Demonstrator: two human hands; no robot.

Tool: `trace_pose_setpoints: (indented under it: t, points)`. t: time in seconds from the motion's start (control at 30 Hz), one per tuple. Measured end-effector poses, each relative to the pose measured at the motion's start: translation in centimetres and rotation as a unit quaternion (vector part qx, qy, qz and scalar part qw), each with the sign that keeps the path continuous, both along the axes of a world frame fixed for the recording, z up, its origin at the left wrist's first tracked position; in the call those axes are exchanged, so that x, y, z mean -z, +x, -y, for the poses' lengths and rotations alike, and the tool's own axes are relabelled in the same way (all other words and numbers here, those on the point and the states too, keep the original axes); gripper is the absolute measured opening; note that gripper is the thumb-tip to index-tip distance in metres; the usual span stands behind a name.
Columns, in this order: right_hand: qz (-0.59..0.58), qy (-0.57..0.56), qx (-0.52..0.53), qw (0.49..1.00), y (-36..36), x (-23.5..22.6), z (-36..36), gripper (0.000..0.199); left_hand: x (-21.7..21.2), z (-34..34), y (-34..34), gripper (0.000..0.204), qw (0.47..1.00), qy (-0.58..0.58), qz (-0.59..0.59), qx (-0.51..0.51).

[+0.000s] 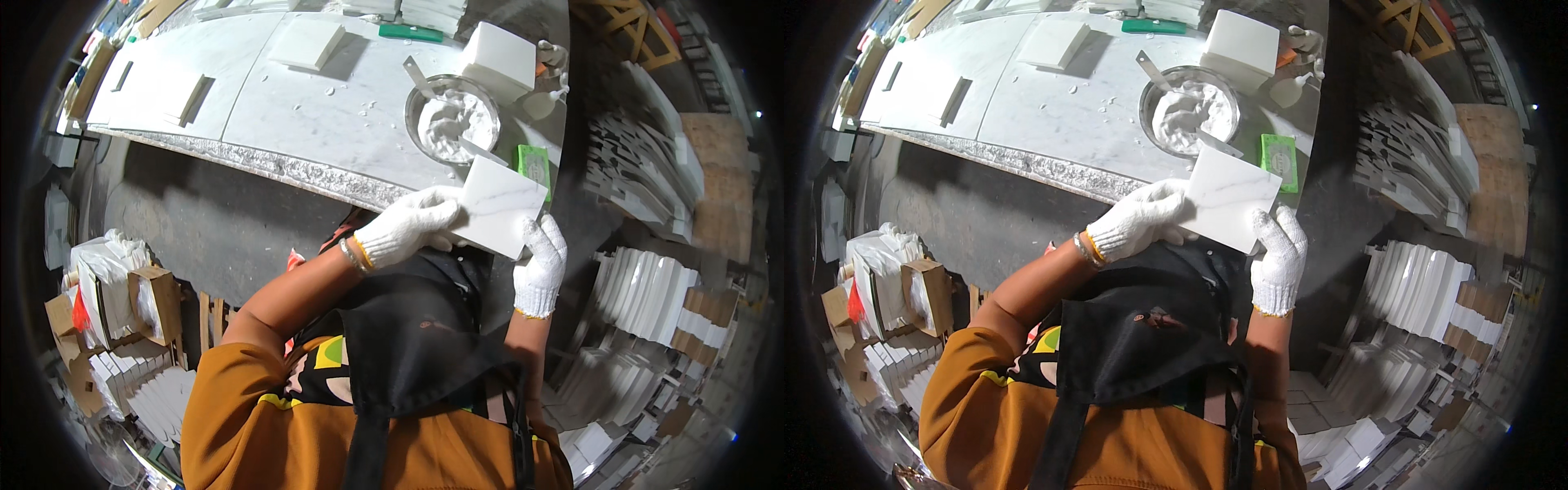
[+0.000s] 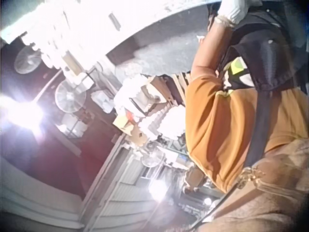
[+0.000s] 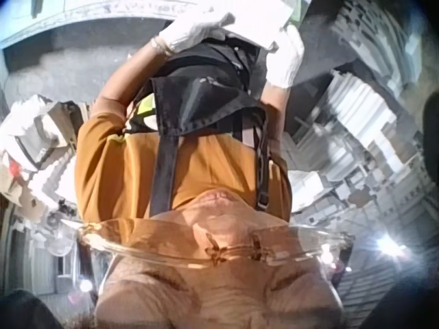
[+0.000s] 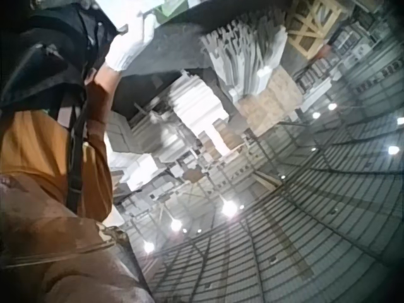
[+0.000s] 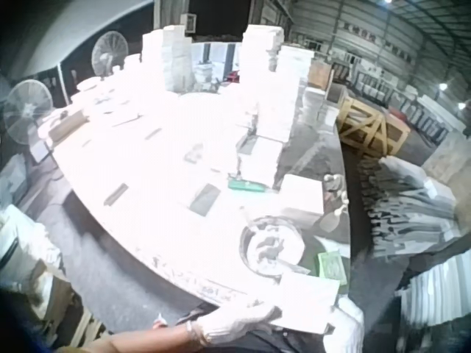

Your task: The person applies a white paste to small white square tiles using a metal spatula, then smooths the edges with a green sponge and an orange tool. The person handles tiles one at a time, repeatedly applying paste and smoothing the edges.

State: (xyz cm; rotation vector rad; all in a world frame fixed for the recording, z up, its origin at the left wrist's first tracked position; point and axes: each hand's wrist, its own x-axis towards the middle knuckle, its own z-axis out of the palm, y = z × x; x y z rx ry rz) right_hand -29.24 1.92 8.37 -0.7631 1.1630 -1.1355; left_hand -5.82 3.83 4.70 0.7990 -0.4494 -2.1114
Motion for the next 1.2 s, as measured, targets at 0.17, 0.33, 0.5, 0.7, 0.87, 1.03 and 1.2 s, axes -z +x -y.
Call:
trace_pose_setpoints:
  t: [0.17,0.33,0.5,0.7,0.87,1.03,1.2]
  points:
    - [-0.039,-0.014,-0.013,0.999,-0.5,-0.4,0.2,0.029,-0.1,-1.6,1.3,0.045,0.995,-0.085,0.035,0.035]
    - [-0.033,-0.012,-0.018,0.999,-0.4,-0.7,0.2,0.028,-0.3,-1.8,2.6,0.052,0.997,-0.042,0.060,0.025]
    - [-0.047,-0.037,-0.037,0.998,0.5,-0.9,-0.4,0.024,-0.6,-0.9,2.4,0.060,0.998,-0.038,0.045,-0.024]
    - [-0.238,-0.117,-0.119,0.957,2.1,-2.1,-0.7,0.014,-0.8,-0.2,1.6,0.064,0.995,-0.058,0.058,-0.054]
    - [-0.321,-0.134,-0.143,0.927,1.9,-1.4,-1.1,0.015,-0.3,-0.5,1.5,0.046,0.996,-0.057,0.032,-0.056]
    - [-0.338,-0.134,-0.151,0.919,2.5,-1.7,-1.4,0.018,0.2,-0.6,1.2,0.038,0.996,-0.053,0.016,-0.072]
    - [-0.330,-0.123,-0.178,0.919,3.0,-2.3,-1.3,0.020,0.6,-1.0,1.1,0.036,0.997,-0.040,0.015,-0.066]
